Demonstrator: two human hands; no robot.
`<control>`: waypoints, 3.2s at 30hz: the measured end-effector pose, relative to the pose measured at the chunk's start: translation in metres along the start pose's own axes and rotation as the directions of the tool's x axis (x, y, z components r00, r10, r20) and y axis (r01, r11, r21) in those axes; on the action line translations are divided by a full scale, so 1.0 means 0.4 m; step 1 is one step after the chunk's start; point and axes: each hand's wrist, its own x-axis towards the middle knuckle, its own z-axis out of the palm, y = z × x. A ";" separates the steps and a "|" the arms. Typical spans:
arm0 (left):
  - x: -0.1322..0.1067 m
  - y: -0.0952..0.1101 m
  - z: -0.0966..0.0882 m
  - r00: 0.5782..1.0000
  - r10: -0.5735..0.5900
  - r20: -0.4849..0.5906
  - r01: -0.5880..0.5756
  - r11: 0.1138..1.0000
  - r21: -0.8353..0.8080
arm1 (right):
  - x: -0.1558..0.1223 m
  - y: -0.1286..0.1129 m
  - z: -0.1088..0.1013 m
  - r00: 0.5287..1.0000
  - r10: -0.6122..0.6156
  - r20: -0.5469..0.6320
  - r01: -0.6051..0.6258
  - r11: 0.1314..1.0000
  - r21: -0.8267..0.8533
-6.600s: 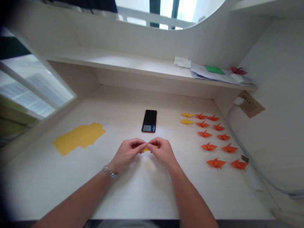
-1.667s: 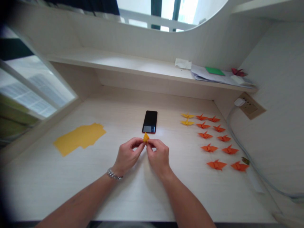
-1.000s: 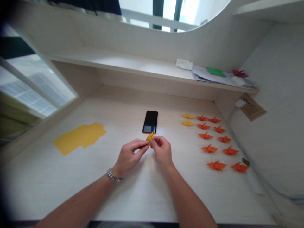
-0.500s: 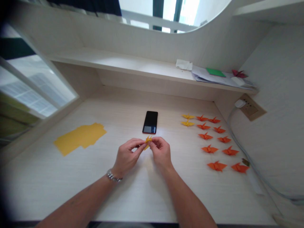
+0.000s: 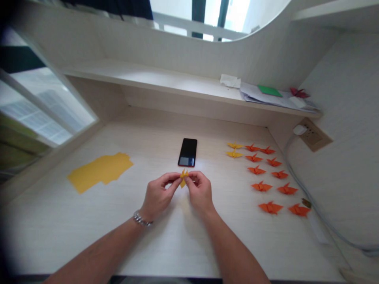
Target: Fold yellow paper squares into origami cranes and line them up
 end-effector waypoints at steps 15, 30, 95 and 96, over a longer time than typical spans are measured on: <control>0.017 -0.032 0.009 0.980 -0.170 0.105 0.192 0.949 -0.250 | 0.000 -0.001 0.002 0.997 0.077 -0.018 -0.077 0.996 -0.038; 0.019 -0.029 0.014 0.928 -0.263 0.264 0.353 0.849 -0.394 | 0.005 -0.008 -0.011 0.990 0.142 -0.001 -0.142 0.990 -0.011; 0.012 -0.046 0.023 0.870 -0.297 0.394 0.425 0.857 -0.293 | 0.022 0.003 -0.038 0.964 0.261 0.041 -0.257 0.963 -0.079; 0.012 -0.047 0.023 0.869 -0.292 0.398 0.423 0.857 -0.294 | 0.022 0.002 -0.038 0.966 0.254 0.043 -0.250 0.965 -0.082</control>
